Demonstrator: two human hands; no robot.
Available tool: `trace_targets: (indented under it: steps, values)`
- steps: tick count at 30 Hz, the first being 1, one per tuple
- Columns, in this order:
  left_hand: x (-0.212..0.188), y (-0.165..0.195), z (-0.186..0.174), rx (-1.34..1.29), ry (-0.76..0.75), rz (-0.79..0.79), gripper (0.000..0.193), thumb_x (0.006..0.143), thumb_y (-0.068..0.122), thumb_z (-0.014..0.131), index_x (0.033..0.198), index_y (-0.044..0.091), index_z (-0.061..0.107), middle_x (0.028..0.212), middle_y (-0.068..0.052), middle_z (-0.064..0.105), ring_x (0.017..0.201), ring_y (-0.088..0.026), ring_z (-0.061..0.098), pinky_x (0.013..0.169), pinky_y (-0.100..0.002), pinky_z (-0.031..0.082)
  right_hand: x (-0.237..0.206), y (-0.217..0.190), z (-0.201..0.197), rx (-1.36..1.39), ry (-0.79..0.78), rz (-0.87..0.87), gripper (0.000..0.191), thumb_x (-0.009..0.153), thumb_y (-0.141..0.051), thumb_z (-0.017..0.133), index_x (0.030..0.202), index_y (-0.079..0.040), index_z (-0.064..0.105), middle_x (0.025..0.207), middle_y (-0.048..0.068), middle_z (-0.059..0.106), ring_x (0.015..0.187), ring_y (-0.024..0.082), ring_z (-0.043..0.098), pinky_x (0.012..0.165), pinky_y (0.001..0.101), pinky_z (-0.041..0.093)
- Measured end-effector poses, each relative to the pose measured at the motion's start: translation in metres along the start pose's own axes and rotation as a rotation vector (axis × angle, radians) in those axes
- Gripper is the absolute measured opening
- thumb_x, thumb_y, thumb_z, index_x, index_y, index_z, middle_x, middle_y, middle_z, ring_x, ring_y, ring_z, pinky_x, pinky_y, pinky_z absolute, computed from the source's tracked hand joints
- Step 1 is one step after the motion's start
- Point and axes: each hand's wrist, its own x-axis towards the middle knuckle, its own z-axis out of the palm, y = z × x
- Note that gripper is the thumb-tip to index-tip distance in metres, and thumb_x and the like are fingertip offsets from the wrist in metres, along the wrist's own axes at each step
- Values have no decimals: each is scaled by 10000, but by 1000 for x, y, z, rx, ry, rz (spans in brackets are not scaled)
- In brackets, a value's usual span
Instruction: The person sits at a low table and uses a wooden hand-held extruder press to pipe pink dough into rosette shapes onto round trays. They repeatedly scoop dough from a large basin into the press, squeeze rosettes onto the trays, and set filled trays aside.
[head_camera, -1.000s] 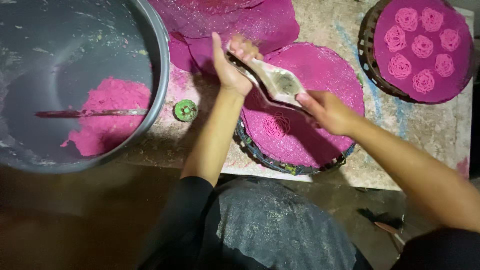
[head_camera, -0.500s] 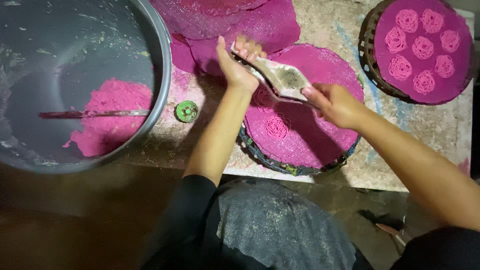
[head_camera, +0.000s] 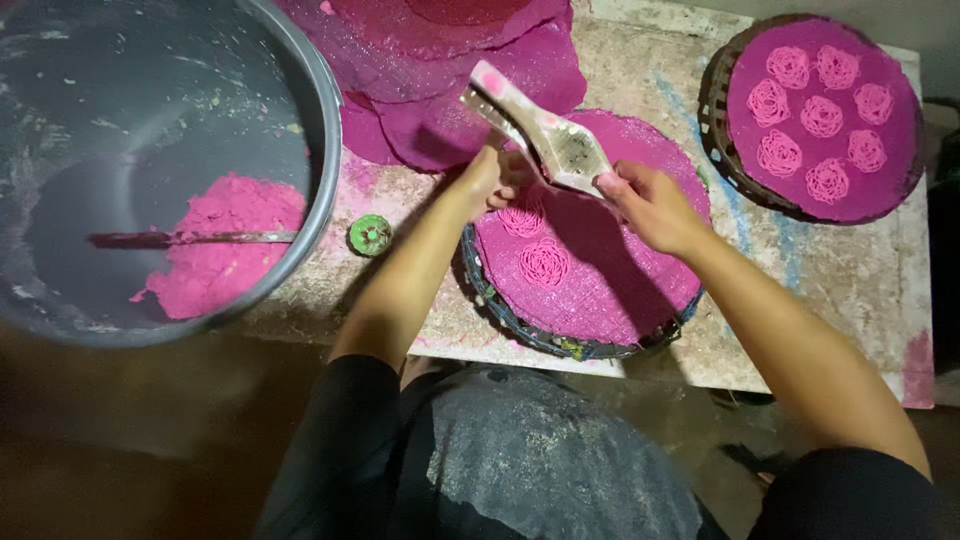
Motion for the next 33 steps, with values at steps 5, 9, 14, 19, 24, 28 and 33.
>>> trace_targets:
  steps: [5, 9, 14, 19, 24, 28, 33]
  values:
    - [-6, -16, -1, 287, 344, 91, 665, 1044, 631, 223, 1481, 208, 494, 764, 50, 650, 467, -106, 399, 443, -297, 337, 9, 28, 6, 130, 79, 24, 363, 1061, -399, 522, 967, -61, 616, 676, 12, 548, 566, 107, 507, 511, 311, 404]
    - [-48, -27, 3, 1281, 649, 593, 562, 1048, 350, 469, 1561, 130, 527, 692, -152, 676, 587, -264, 611, 618, -431, 486, -3, 54, 5, 243, 167, -74, 389, 1104, -396, 505, 949, -49, 587, 688, 2, 543, 585, 95, 520, 528, 288, 411]
    - [-68, -40, 27, 1365, 373, 711, 303, 918, 142, 602, 1163, 218, 765, 1167, -78, 715, 1034, -283, 669, 870, -407, 548, -45, 79, 13, 452, 256, -184, 467, 1126, -490, 475, 1033, -45, 581, 709, -2, 520, 618, 98, 534, 567, 267, 455]
    - [-45, -56, 46, 1612, 117, 718, 311, 789, 74, 701, 1054, 197, 808, 1376, -89, 569, 1313, -351, 464, 1062, -483, 457, -91, 88, 30, 569, 343, -246, 690, 1031, -685, 457, 1173, -22, 588, 740, 9, 547, 610, 110, 517, 542, 269, 410]
    - [-27, -63, 49, 1607, 56, 669, 176, 764, 100, 729, 906, 165, 811, 1361, -75, 581, 1306, -360, 458, 1050, -522, 417, -132, 107, 38, 713, 446, -256, 759, 1018, -727, 495, 1243, -5, 568, 803, 34, 553, 664, 127, 533, 579, 285, 427]
    - [-14, -64, 52, 1668, 39, 652, 66, 798, 190, 761, 817, 133, 789, 1366, -60, 593, 1312, -352, 458, 1071, -511, 414, -155, 133, 37, 724, 543, -212, 762, 1013, -740, 464, 1230, -16, 560, 767, 51, 543, 627, 134, 520, 543, 285, 389]
    - [-1, -64, 55, 1766, 14, 614, 123, 833, 238, 765, 792, 123, 777, 1363, -79, 591, 1312, -362, 454, 1065, -506, 415, -174, 165, 30, 746, 605, -215, 769, 1050, -730, 431, 1222, 8, 560, 756, 76, 529, 630, 167, 514, 550, 305, 391]
